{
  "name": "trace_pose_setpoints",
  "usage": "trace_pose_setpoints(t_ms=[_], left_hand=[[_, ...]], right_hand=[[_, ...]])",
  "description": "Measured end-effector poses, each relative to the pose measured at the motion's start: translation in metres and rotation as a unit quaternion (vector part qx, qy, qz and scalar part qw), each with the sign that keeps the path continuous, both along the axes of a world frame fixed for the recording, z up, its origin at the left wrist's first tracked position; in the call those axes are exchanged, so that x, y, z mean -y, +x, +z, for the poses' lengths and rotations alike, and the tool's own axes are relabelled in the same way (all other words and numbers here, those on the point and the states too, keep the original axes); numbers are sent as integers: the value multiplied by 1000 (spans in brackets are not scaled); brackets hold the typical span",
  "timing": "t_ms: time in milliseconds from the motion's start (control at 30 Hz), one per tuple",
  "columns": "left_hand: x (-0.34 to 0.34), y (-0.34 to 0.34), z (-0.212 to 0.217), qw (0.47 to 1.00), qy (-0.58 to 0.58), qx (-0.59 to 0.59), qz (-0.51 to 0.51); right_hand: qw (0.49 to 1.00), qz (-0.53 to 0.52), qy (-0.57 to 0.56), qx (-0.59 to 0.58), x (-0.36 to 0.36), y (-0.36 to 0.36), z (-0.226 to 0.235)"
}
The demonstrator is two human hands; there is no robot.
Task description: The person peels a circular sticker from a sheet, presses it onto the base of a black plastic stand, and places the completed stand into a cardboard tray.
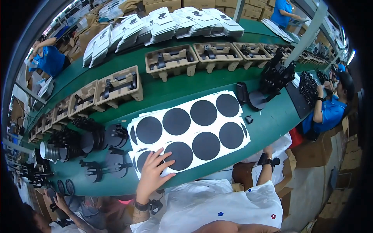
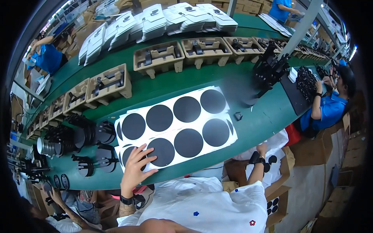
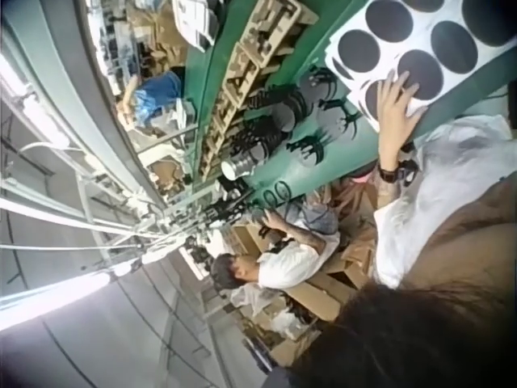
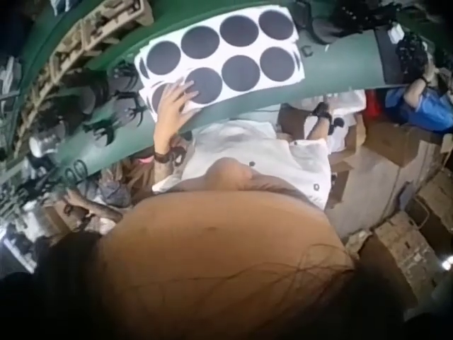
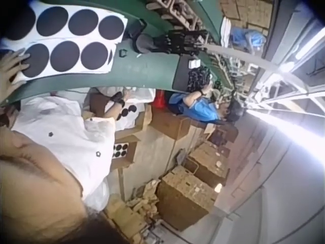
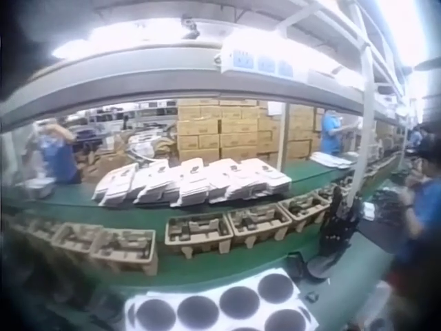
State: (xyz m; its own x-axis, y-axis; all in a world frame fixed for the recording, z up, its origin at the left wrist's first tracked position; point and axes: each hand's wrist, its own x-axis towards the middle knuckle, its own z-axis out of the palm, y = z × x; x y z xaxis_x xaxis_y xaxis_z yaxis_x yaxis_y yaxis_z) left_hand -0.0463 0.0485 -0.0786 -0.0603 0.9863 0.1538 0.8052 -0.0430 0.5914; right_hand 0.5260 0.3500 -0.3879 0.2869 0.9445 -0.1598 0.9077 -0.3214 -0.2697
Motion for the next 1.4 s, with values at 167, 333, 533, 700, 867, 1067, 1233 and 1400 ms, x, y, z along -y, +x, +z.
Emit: trace_pose_setpoints(t_ms=[167, 333, 533, 700, 867, 1067, 1233, 1400], left_hand=[[-7, 9, -12, 999, -4, 28, 20], [-20, 11, -13, 999, 10, 30, 14], [-10, 0, -20, 999, 22, 29, 26], [8, -8, -17, 989, 80, 38, 119], [24, -26, -31, 958, 172, 87, 213], [42, -42, -28, 916, 219, 76, 328], [63, -44, -35, 898, 230, 94, 362], [78, -49, -39, 905, 219, 90, 353]], right_hand=[[814, -256, 519, -43, 41, -131, 162], [786, 187, 544, -226, 53, -230, 252], [809, 446, 295, -244, 106, -335, 309], [890, 367, 258, -73, 132, -335, 279], [883, 391, 225, -133, 132, -325, 270], [863, 429, 250, -97, 142, -326, 260], [893, 343, 263, -124, 148, -332, 270], [906, 306, 270, -109, 159, -339, 271]])
